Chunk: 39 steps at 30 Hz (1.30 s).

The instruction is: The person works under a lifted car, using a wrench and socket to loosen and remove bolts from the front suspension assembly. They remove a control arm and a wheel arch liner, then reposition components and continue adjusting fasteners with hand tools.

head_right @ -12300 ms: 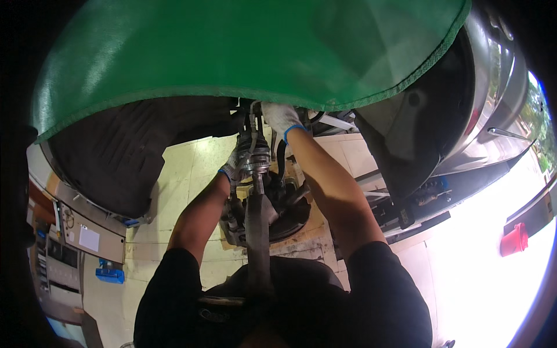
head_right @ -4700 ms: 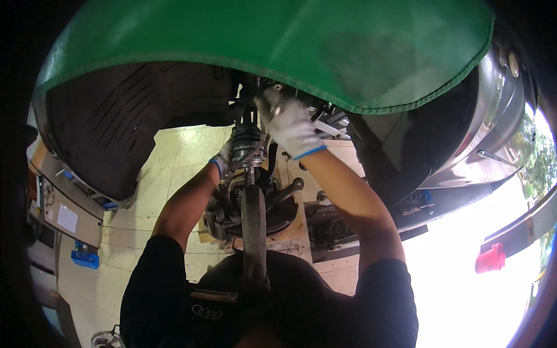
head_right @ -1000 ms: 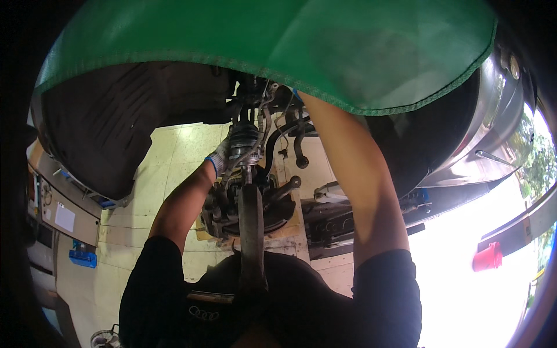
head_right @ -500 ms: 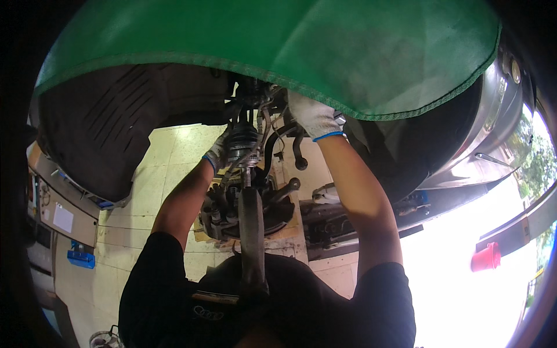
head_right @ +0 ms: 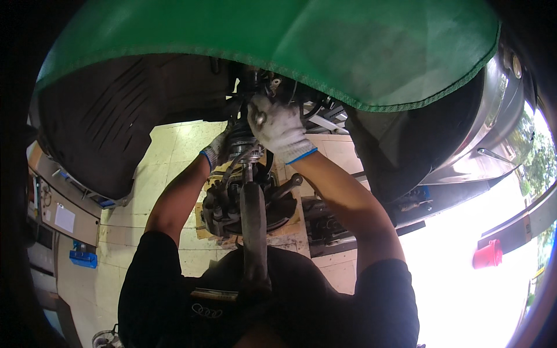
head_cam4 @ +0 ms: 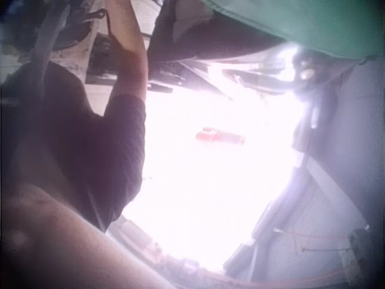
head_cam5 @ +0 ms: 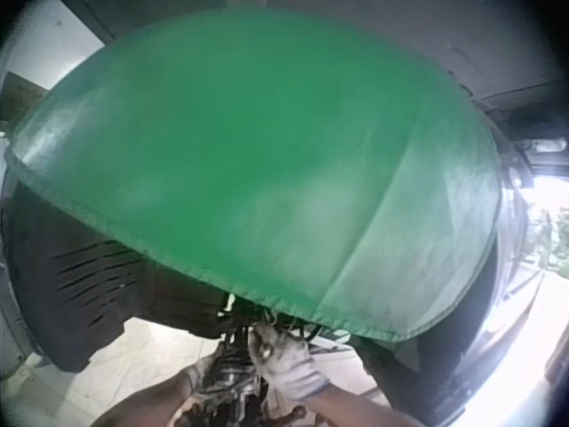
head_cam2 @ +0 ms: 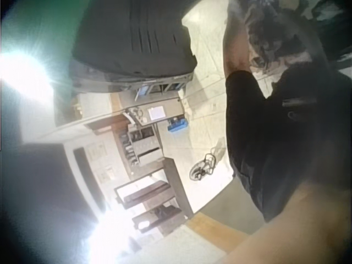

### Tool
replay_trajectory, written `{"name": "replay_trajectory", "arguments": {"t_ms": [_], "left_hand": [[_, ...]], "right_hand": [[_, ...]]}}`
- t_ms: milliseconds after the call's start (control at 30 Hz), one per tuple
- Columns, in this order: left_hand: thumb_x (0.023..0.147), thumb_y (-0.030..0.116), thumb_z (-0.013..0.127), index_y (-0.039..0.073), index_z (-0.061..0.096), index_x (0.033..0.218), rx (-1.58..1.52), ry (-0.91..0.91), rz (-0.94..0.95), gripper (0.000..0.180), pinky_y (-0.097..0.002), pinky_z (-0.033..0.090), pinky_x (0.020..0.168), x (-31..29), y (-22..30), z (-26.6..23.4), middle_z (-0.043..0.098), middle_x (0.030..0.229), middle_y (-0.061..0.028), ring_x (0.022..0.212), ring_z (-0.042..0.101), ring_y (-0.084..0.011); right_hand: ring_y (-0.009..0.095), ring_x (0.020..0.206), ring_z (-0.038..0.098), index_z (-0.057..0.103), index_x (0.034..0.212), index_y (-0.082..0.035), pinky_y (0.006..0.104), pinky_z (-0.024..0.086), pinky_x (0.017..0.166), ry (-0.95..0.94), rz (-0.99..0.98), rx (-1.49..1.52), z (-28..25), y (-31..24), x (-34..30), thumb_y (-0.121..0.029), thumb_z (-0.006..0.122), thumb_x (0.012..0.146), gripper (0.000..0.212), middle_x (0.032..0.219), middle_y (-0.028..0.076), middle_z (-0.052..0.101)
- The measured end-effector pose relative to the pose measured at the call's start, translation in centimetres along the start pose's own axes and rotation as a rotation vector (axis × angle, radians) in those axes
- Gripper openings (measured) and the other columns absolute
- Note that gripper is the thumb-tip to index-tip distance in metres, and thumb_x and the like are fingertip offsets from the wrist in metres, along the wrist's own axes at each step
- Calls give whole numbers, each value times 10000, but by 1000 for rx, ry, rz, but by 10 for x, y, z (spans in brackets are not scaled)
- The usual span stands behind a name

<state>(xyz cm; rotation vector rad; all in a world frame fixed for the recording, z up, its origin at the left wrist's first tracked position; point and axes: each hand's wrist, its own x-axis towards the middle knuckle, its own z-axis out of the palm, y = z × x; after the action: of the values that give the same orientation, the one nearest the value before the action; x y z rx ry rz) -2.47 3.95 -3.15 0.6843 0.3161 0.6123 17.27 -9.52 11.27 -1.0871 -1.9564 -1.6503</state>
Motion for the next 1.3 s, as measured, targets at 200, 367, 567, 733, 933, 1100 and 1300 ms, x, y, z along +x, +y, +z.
{"name": "replay_trajectory", "arguments": {"t_ms": [200,367,567,733,933,1100,1300], "left_hand": [[1086,516,302,91,560,1379,4,69,19,576,-472,577,1005,-1,0,0,690,1248,-120,1112,698,-265],[1089,502,310,89,568,1360,-53,21,-1,557,-458,578,1003,-3,1,7,696,1232,-113,1095,702,-255],[1088,499,318,90,573,1343,-107,-91,5,546,-450,571,1010,-5,1,10,678,1255,-116,1105,694,-244],[1080,497,354,83,560,1369,-289,-16,-37,546,-468,564,1006,1,0,8,673,1264,-130,1105,690,-266],[1072,501,393,71,572,1357,-139,210,79,547,-466,591,931,11,-2,4,708,1168,-116,1022,712,-269],[1084,466,399,77,617,1204,-229,260,137,462,-374,599,700,17,-7,1,676,917,-42,746,670,-189],[1074,428,434,96,612,1129,-402,85,26,381,-384,564,650,16,-4,5,608,825,-9,676,600,-183]], "right_hand": [[349,897,697,590,1371,-67,493,568,770,-24,635,570,26,48,48,-226,561,985,419,1153,186,692],[374,1023,652,589,1377,-78,486,520,879,-220,744,554,52,91,77,-293,554,990,444,1247,212,640],[405,1175,597,587,1384,-90,479,463,1011,-96,849,551,40,71,28,-373,546,995,483,1359,243,578],[398,1307,544,628,1348,-89,444,413,1112,-734,1350,1102,43,3,-42,-431,588,986,499,1385,266,582],[475,1136,609,619,1294,-40,473,522,923,-551,1170,1041,87,-55,-45,-390,566,1024,446,1190,296,661],[496,1130,588,621,1257,-13,516,508,929,-393,1116,1068,107,-58,-49,-473,494,1039,524,1167,298,656],[488,1117,614,640,1211,7,527,513,921,-400,927,990,141,-56,-65,-560,517,1003,616,1132,322,662]]}}
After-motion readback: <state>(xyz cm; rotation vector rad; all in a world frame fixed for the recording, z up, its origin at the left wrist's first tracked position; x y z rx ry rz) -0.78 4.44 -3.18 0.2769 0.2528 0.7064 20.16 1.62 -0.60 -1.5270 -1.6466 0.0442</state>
